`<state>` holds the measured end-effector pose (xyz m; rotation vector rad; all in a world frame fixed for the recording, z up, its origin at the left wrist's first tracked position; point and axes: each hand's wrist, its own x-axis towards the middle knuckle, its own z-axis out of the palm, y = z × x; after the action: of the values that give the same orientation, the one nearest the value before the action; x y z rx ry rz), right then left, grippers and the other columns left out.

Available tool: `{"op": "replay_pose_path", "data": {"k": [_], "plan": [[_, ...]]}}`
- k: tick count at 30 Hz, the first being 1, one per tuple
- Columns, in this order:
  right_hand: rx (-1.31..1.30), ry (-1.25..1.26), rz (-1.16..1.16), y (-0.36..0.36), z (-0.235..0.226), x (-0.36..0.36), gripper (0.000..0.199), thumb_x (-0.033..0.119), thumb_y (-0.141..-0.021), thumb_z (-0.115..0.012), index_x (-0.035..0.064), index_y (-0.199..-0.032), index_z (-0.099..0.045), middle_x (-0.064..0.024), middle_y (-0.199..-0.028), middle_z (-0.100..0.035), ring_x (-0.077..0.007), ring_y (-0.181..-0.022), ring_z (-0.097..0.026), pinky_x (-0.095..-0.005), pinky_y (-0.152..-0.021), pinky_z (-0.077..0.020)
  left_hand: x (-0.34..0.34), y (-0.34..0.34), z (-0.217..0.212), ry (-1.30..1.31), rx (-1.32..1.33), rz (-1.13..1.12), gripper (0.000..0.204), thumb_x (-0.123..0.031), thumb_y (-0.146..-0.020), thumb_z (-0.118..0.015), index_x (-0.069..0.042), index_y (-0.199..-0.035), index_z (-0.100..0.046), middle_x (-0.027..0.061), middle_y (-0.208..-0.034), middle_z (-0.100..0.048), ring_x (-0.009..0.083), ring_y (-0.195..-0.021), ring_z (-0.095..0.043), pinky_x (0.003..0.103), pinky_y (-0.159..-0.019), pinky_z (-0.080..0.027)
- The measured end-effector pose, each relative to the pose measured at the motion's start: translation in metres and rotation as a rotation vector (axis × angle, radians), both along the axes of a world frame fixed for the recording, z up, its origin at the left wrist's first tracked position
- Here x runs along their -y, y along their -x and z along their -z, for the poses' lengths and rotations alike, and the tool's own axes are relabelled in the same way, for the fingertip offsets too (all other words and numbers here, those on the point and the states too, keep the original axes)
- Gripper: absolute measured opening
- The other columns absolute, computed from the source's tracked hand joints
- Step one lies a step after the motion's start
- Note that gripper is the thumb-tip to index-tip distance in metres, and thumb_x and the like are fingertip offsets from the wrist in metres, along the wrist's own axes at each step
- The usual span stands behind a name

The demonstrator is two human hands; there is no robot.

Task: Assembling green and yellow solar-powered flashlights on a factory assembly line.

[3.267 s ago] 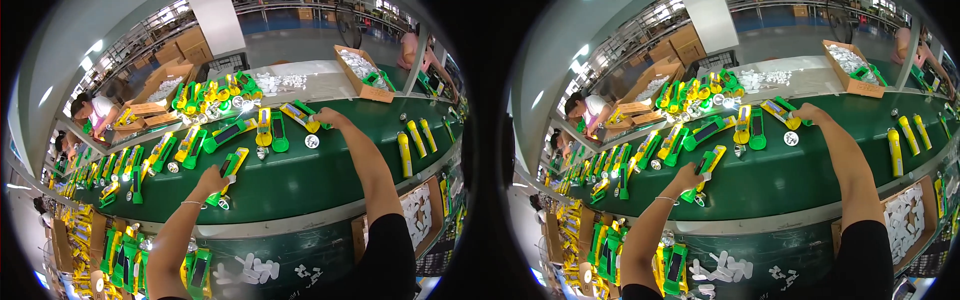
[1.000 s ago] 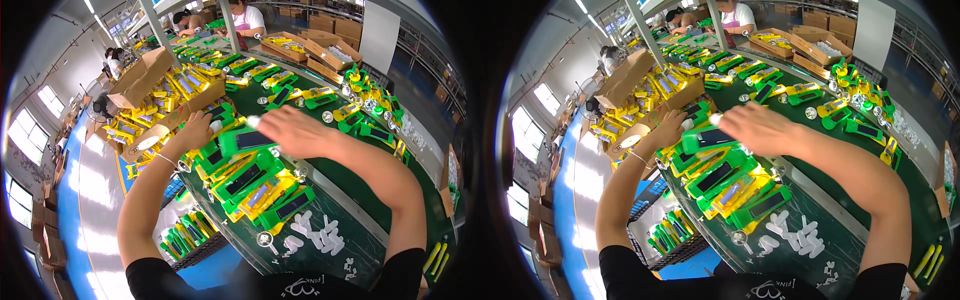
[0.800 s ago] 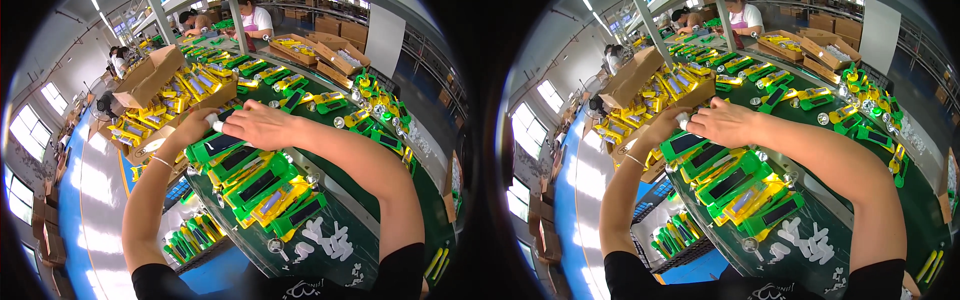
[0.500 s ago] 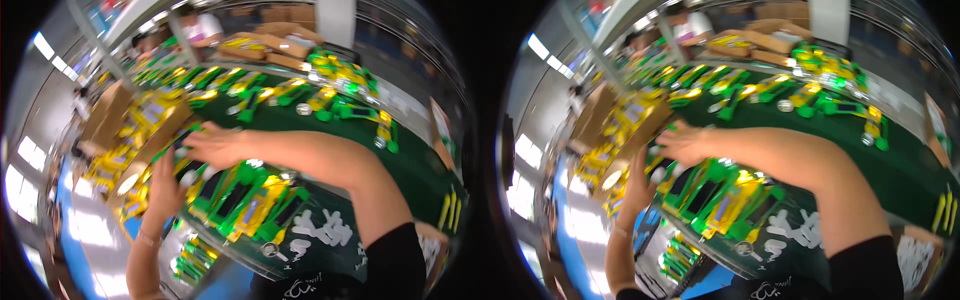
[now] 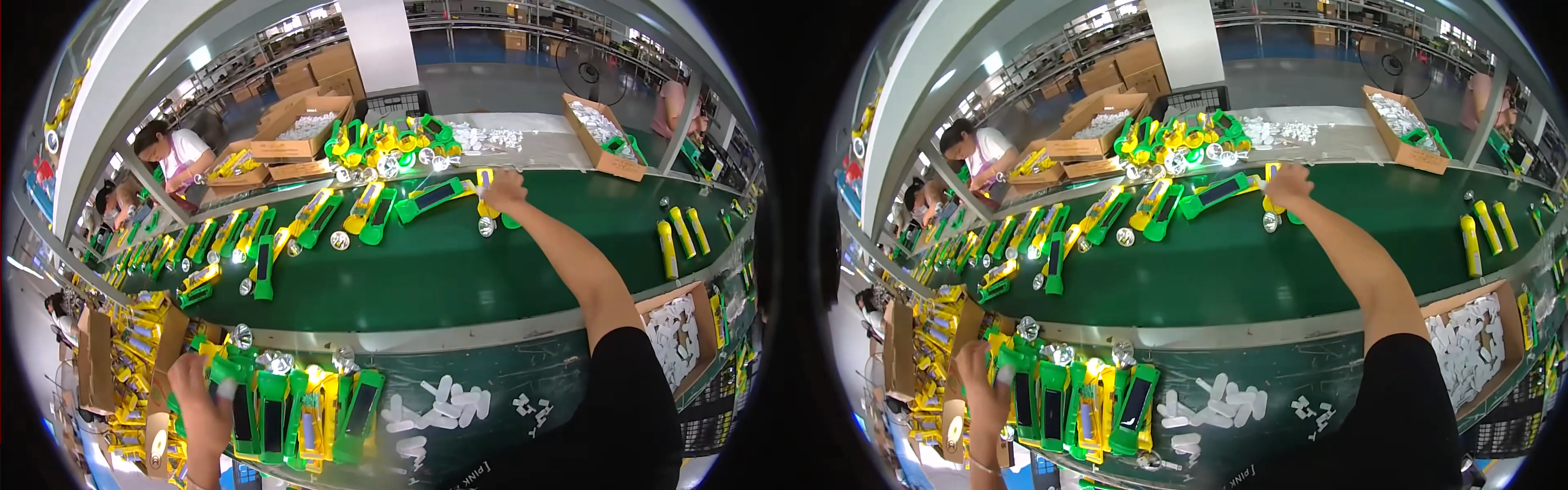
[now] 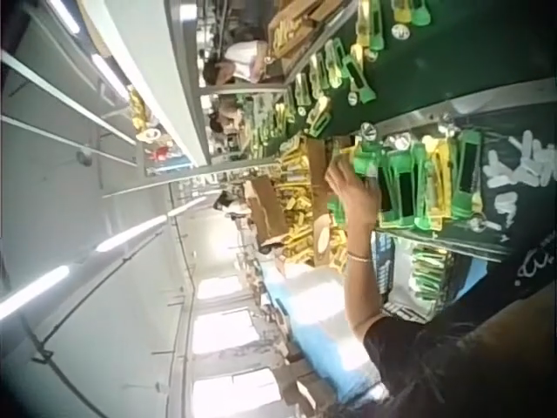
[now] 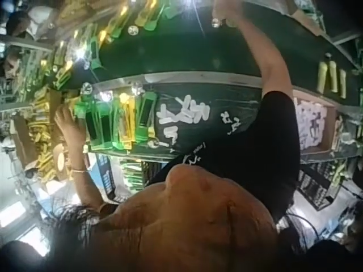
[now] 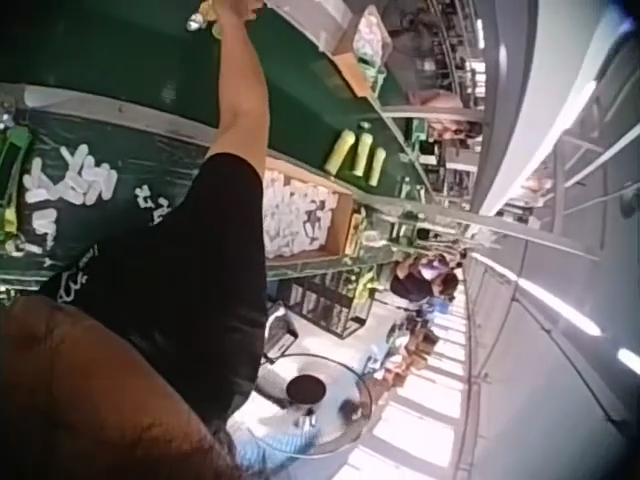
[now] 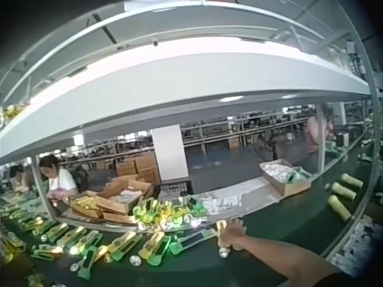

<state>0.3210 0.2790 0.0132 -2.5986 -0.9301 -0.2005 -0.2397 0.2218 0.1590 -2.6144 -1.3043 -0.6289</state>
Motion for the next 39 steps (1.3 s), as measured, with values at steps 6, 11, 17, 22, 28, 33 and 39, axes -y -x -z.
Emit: {"op": "replay_pose_path", "data": {"k": [6,11,17,22,28,33,39], "plan": [[-0.430,0.104,0.163,-0.057,0.031,-0.017,0.102,0.050,-0.045,-0.077,-0.0002,-0.124,-0.036,-0.0164,-0.121,-0.043,-0.0317,-0.108,-0.045,-0.0385,-0.087,-0.0403,-0.036,-0.174,0.020,0.118,0.079,0.491,0.046,-0.002,-0.063,-0.066,-0.001,-0.105,-0.049,0.0177,-0.105,-0.047,0.0342,-0.101,-0.042,0.039,-0.088,-0.036],[-0.731,-0.058,-0.126,-0.083,0.045,-0.008,0.065,0.033,-0.049,-0.079,-0.0101,-0.093,-0.058,-0.0216,-0.090,-0.059,-0.0276,-0.083,-0.058,-0.0367,-0.070,-0.0470,-0.031,-0.294,0.097,0.828,0.459,0.684,0.029,-0.005,-0.075,-0.059,-0.001,-0.102,-0.051,0.0104,-0.096,-0.055,0.0221,-0.088,-0.055,0.031,-0.077,-0.046],[-1.014,-0.086,-0.641,-0.029,-0.032,0.071,0.070,0.023,-0.056,-0.076,-0.0045,-0.112,-0.045,-0.0113,-0.100,-0.055,-0.0180,-0.090,-0.053,-0.0302,-0.077,-0.0433,-0.024,-0.322,0.153,1.896,1.120,0.362,0.033,-0.029,-0.088,-0.045,0.002,-0.101,-0.051,0.0147,-0.091,-0.058,0.0206,-0.076,-0.058,0.030,-0.067,-0.049],[-0.529,0.280,-1.275,0.063,-0.099,0.127,0.089,0.015,-0.050,-0.076,0.0010,-0.125,-0.031,-0.0179,-0.116,-0.047,-0.0309,-0.107,-0.047,-0.0352,-0.089,-0.0385,0.010,-0.301,0.179,2.524,1.318,0.547,0.058,-0.047,-0.088,-0.030,0.006,-0.106,-0.047,0.0208,-0.078,-0.059,0.0241,-0.055,-0.058,0.029,-0.050,-0.050],[-0.043,0.457,-1.517,0.148,-0.111,0.176,0.067,0.006,-0.058,-0.067,0.0024,-0.118,-0.038,-0.0123,-0.100,-0.050,-0.0289,-0.096,-0.050,-0.0394,-0.076,-0.0405,0.097,-0.235,0.160,2.554,1.204,0.441,0.052,-0.035,-0.079,-0.055,0.000,-0.114,-0.042,0.0183,-0.090,-0.057,0.0216,-0.058,-0.057,0.028,-0.045,-0.048],[0.094,0.271,-1.661,0.195,-0.111,0.211,0.038,-0.003,-0.067,-0.055,-0.0016,-0.104,-0.047,-0.0140,-0.101,-0.047,-0.0269,-0.098,-0.045,-0.0403,-0.083,-0.0377,0.136,-0.197,0.166,2.384,1.630,0.705,0.058,-0.037,-0.075,-0.056,-0.004,-0.119,-0.038,0.0147,-0.110,-0.050,0.0262,-0.092,-0.053,0.042,-0.076,-0.045],[-0.305,-0.179,-1.290,0.227,-0.065,0.270,0.054,0.017,-0.071,-0.066,-0.0012,-0.115,-0.040,-0.0179,-0.116,-0.037,-0.0315,-0.108,-0.040,-0.0346,-0.091,-0.0357,0.154,-0.198,0.167,2.186,1.936,0.633,0.046,-0.040,-0.086,-0.044,-0.008,-0.119,-0.039,0.0103,-0.111,-0.049,0.0250,-0.102,-0.050,0.040,-0.086,-0.042]]}}
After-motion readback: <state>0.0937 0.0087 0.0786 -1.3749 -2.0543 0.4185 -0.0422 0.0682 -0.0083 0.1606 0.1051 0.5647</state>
